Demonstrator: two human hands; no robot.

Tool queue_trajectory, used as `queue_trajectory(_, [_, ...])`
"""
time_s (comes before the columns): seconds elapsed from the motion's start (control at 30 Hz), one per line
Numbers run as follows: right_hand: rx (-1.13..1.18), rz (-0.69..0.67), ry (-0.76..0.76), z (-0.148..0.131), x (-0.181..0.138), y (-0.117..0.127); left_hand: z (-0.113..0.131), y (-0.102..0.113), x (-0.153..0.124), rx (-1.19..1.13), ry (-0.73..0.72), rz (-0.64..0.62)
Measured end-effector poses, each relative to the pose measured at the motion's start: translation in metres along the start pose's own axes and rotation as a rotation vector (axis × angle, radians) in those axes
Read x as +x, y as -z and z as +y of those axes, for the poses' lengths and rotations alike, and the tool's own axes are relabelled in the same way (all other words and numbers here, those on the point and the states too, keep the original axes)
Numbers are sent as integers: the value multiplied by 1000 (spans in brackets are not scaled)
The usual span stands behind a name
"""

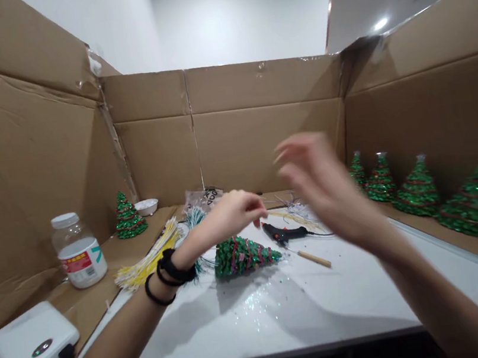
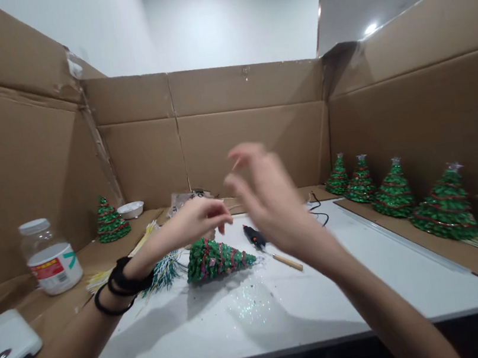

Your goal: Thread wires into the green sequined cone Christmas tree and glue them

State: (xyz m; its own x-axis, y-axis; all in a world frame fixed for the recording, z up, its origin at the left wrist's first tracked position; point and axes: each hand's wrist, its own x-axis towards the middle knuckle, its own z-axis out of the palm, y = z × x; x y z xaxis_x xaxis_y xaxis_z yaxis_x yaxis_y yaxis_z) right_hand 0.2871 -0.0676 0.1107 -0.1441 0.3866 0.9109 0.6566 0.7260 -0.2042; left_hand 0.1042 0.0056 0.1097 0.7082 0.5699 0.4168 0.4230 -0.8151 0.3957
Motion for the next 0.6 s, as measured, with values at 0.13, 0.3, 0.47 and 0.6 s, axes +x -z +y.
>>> queue_trajectory(0.13, [539, -727, -386, 29, -20, -69, -16, -11, -16, 51, 62, -118])
queue_trajectory(0.3, [586, -815, -461, 32, -41, -86, -19, -8, -42, -68, 164, -234])
queue_trajectory(0.47, [459, -794, -415, 19, -49, -87, -21, -9, -68, -109, 374, -202])
queue_trajectory(0.6, [397, -806, -444, 21, -52, -94, -27, -4, -85, 154, 551, -105])
